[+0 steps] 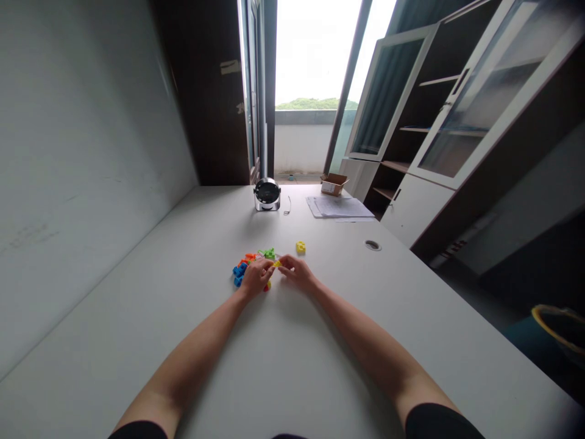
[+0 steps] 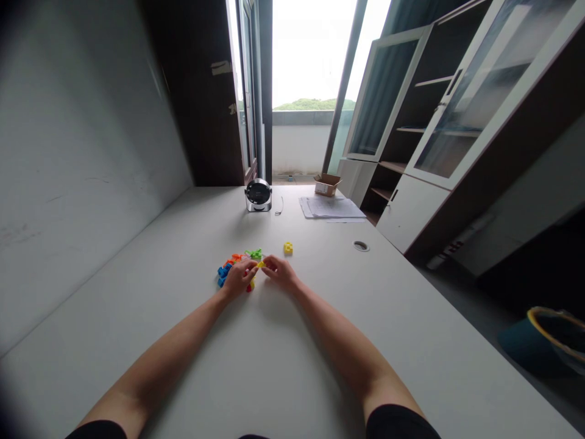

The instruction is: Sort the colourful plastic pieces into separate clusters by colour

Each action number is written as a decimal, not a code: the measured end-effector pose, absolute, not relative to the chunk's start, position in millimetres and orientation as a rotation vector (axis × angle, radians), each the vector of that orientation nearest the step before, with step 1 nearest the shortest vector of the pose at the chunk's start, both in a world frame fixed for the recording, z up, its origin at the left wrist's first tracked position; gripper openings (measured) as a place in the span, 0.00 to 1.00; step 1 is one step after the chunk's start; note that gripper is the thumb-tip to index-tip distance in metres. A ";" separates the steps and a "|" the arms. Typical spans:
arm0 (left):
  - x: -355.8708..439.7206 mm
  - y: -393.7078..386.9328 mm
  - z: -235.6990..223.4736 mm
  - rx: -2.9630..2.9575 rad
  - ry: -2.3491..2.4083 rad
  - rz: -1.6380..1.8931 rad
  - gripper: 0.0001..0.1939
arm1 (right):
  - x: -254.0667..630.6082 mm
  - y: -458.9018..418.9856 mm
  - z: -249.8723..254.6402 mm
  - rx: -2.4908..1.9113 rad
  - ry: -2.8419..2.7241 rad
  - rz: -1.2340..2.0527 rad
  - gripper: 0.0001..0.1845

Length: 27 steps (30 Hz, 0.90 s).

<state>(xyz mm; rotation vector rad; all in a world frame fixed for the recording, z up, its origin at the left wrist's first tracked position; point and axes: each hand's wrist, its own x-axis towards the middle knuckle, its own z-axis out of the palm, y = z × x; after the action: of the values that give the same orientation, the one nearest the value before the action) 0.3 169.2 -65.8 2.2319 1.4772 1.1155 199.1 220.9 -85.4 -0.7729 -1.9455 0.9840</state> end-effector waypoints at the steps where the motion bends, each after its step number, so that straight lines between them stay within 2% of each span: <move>1: 0.3 169.0 -65.5 2.230 1.482 1.112 0.09 | 199.1 221.0 -85.8 -0.773 -1.939 0.983 0.17; 9: 0.9 166.3 -61.5 2.214 1.527 1.099 0.10 | 197.7 213.0 -78.7 -0.774 -1.977 0.854 0.17; 13: 1.2 166.4 -61.1 2.218 1.511 1.111 0.10 | 198.3 210.5 -75.6 -0.804 -1.993 0.793 0.14; 27: -0.9 166.9 -60.8 2.256 1.448 1.054 0.12 | 198.9 216.2 -81.9 -0.755 -1.945 0.815 0.13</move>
<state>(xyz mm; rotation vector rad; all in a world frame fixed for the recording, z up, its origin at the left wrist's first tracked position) -0.9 166.9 -60.8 2.2557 1.4482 1.0535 198.9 216.2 -81.9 -0.7552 -1.9453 0.8149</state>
